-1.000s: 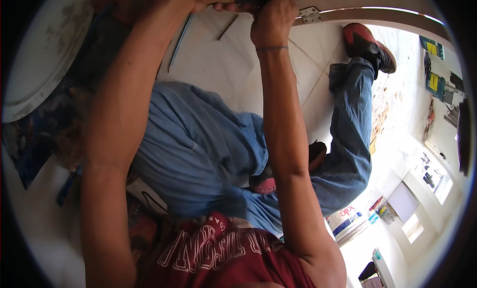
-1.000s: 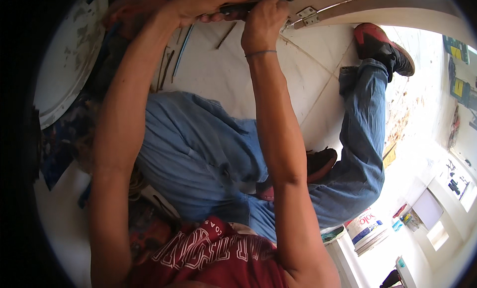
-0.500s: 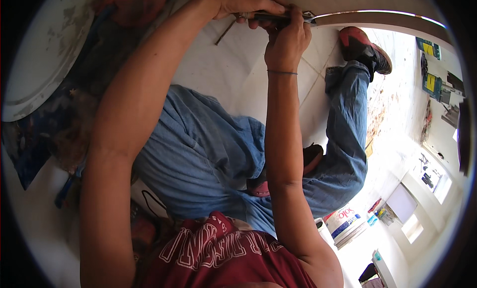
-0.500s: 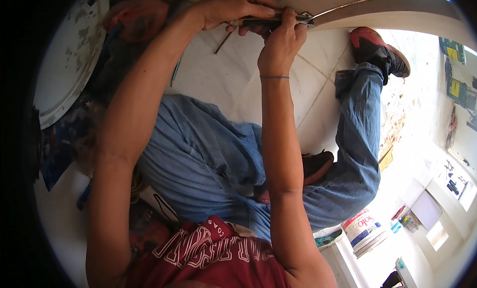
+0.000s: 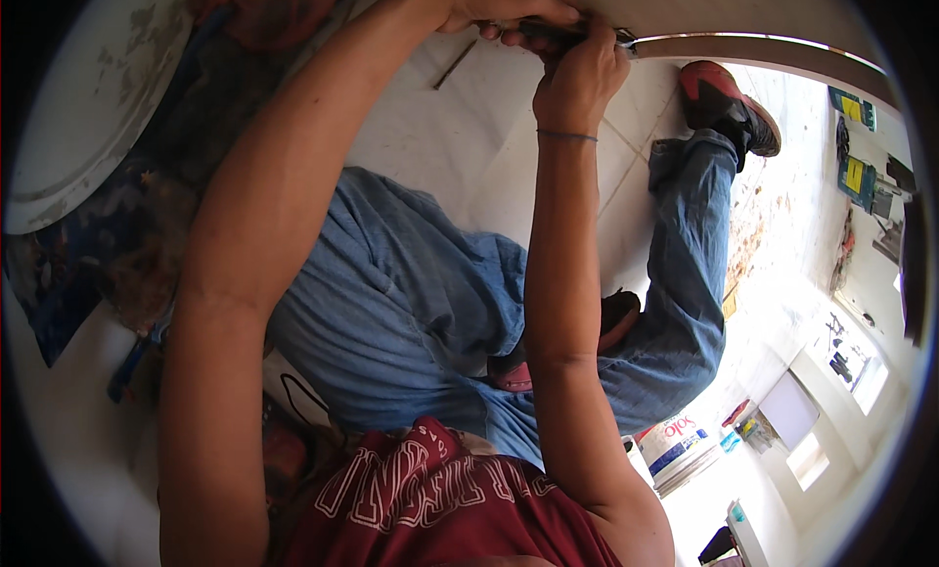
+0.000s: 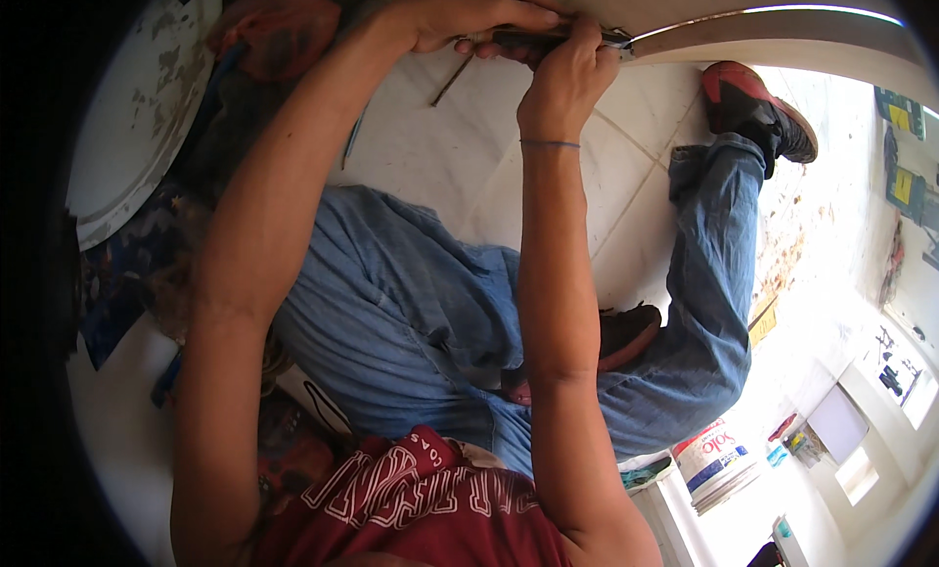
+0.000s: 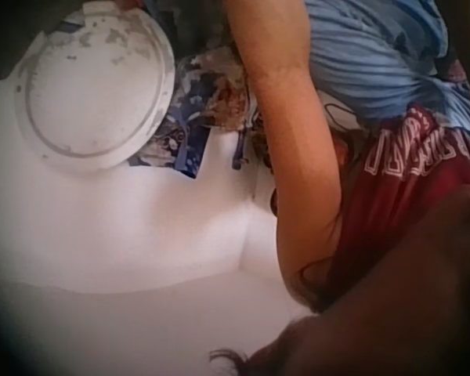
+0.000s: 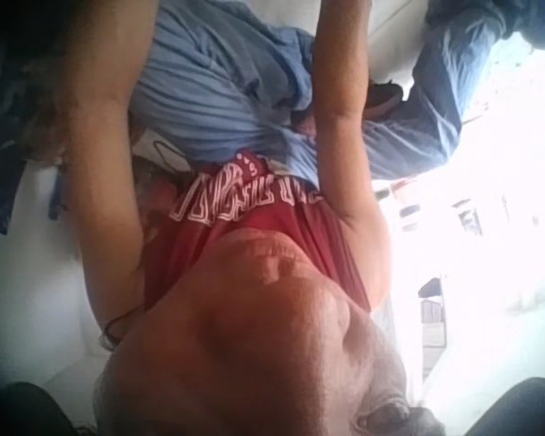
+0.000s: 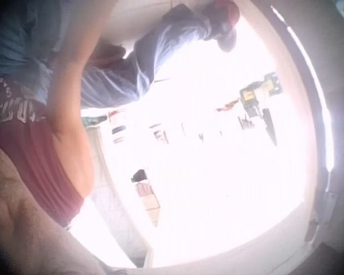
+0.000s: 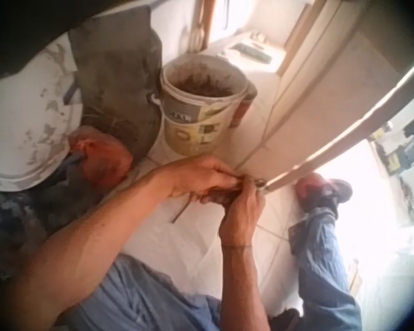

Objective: The person uses a screwdriver to adjust the hinges on a wooden cabinet door while sitting on the floor, then fits the door into place under the counter and secures it.

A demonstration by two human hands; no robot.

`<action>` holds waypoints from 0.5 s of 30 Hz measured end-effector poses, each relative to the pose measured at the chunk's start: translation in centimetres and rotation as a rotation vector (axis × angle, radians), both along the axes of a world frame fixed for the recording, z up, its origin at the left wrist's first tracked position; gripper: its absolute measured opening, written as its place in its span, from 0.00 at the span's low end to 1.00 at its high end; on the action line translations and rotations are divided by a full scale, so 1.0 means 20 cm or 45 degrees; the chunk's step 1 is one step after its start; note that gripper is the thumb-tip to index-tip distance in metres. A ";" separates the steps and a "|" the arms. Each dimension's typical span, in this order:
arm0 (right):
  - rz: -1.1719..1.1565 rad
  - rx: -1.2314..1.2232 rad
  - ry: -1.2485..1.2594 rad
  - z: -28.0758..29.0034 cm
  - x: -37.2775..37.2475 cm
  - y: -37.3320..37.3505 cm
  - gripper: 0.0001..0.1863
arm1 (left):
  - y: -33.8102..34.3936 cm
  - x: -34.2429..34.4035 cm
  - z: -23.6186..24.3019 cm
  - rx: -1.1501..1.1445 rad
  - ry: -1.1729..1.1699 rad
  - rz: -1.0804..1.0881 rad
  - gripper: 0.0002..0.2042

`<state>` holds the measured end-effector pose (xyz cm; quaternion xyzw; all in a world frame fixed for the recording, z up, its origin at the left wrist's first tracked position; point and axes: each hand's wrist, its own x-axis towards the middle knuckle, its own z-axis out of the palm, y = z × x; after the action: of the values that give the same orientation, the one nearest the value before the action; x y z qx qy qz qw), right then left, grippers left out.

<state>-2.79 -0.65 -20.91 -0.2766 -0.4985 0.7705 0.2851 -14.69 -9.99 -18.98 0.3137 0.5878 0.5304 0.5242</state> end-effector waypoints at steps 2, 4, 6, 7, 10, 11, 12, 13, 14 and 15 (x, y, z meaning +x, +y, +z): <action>-0.005 0.029 -0.048 0.00 -0.01 0.01 0.19 | 0.01 0.01 -0.01 -0.007 0.010 0.080 0.14; 0.006 0.029 -0.056 0.00 -0.01 0.00 0.19 | 0.00 0.01 -0.02 0.013 0.031 0.060 0.14; 0.020 0.029 -0.061 0.00 -0.02 0.00 0.20 | -0.01 0.01 -0.02 0.033 0.056 0.042 0.14; 0.057 0.039 -0.024 0.01 -0.02 -0.01 0.20 | -0.02 0.02 -0.01 0.014 0.082 0.090 0.13; -0.049 0.458 -0.122 -0.17 -0.06 0.08 0.20 | -0.04 0.02 0.03 0.020 0.025 0.130 0.13; -0.155 0.821 -0.248 -0.19 -0.09 0.03 0.20 | -0.09 0.01 0.03 -0.002 -0.049 0.157 0.14; -0.149 0.813 -0.250 -0.18 -0.07 0.01 0.20 | -0.11 0.02 0.03 -0.010 -0.051 0.161 0.14; 0.007 0.409 -0.139 -0.07 -0.06 -0.06 0.19 | -0.14 0.02 0.02 -0.053 0.010 0.181 0.13; 0.158 0.011 -0.023 0.03 -0.05 -0.10 0.19 | -0.16 0.02 0.04 -0.088 0.080 0.199 0.12; 0.150 0.057 -0.042 0.02 -0.02 -0.10 0.17 | -0.19 0.03 0.06 -0.087 0.090 0.215 0.12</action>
<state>-3.28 -2.75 -20.45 -0.2529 -0.5357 0.7700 0.2370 -14.02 -13.83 -17.79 0.2632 0.6481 0.5409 0.4670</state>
